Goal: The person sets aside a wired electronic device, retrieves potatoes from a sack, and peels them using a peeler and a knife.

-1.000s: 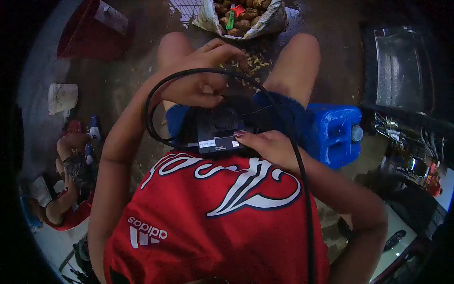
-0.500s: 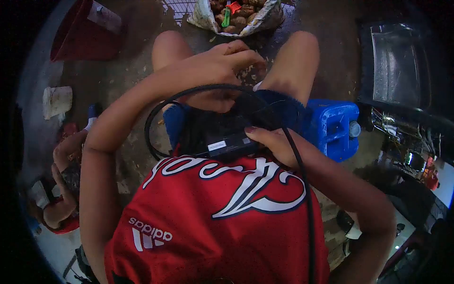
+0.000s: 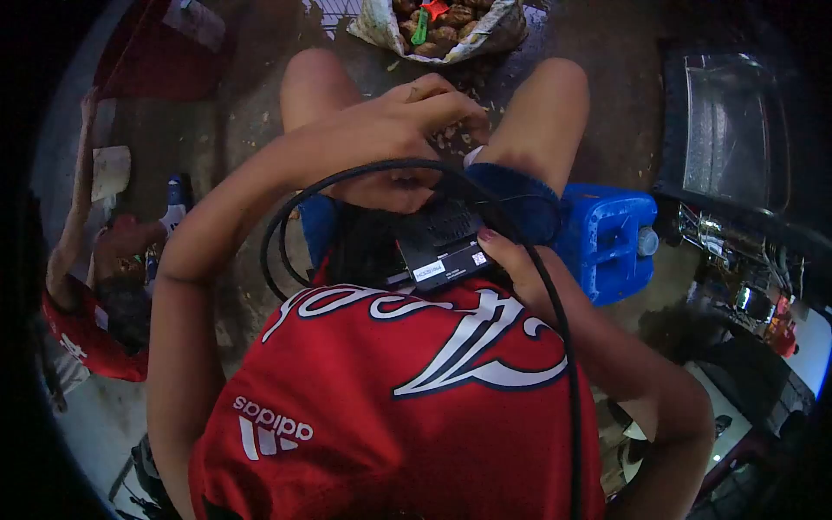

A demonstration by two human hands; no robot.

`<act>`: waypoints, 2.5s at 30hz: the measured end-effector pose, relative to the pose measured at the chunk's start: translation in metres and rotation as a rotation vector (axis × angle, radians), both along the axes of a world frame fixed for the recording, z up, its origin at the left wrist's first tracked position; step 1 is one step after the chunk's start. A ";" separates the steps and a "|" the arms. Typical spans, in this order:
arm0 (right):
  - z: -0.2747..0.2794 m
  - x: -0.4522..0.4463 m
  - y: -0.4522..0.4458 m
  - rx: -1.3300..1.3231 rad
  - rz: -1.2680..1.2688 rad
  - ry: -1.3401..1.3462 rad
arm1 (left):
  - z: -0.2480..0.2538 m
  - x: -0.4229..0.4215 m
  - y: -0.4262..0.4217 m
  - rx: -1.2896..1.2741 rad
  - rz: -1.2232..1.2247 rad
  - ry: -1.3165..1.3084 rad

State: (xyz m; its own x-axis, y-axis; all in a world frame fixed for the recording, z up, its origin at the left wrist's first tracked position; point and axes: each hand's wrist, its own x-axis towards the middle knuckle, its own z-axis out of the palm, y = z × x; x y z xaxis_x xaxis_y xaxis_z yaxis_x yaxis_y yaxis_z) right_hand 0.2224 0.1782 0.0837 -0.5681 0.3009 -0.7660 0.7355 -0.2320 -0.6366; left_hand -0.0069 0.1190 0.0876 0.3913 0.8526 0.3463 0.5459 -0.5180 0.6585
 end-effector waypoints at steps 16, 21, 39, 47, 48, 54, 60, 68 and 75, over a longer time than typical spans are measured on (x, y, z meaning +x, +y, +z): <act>0.059 -0.010 -0.001 0.888 0.790 -0.244 | -0.023 -0.014 0.005 0.026 -0.075 0.006; 0.018 0.002 0.008 0.993 0.705 0.463 | -0.022 -0.015 0.005 0.005 -0.031 0.027; -0.011 -0.002 0.008 1.178 0.886 0.697 | -0.019 -0.018 0.004 -0.015 0.061 0.094; 0.004 -0.002 0.016 1.182 0.905 0.504 | -0.025 -0.029 0.011 -0.107 -0.051 0.136; 0.004 -0.002 0.018 1.199 0.911 0.501 | -0.026 -0.025 0.009 -0.116 -0.025 0.186; 0.002 -0.020 0.026 1.114 0.983 0.510 | -0.036 -0.020 -0.003 -0.125 0.118 0.346; 0.008 -0.039 0.012 1.117 1.046 0.535 | -0.034 -0.038 -0.001 -0.003 0.064 0.156; 0.010 -0.044 0.012 1.213 0.964 0.585 | -0.026 -0.027 0.005 0.008 0.132 0.033; -0.012 -0.034 0.017 1.216 0.830 0.778 | -0.024 -0.034 0.002 -0.014 0.070 0.019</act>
State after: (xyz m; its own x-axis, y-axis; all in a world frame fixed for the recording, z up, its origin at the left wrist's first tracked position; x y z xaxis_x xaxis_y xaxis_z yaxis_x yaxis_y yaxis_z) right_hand 0.1885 0.1953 0.0722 -0.9764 -0.0887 0.1971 -0.1610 0.9068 -0.3896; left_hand -0.0405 0.1205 0.0635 0.3374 0.8826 0.3275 0.5928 -0.4694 0.6544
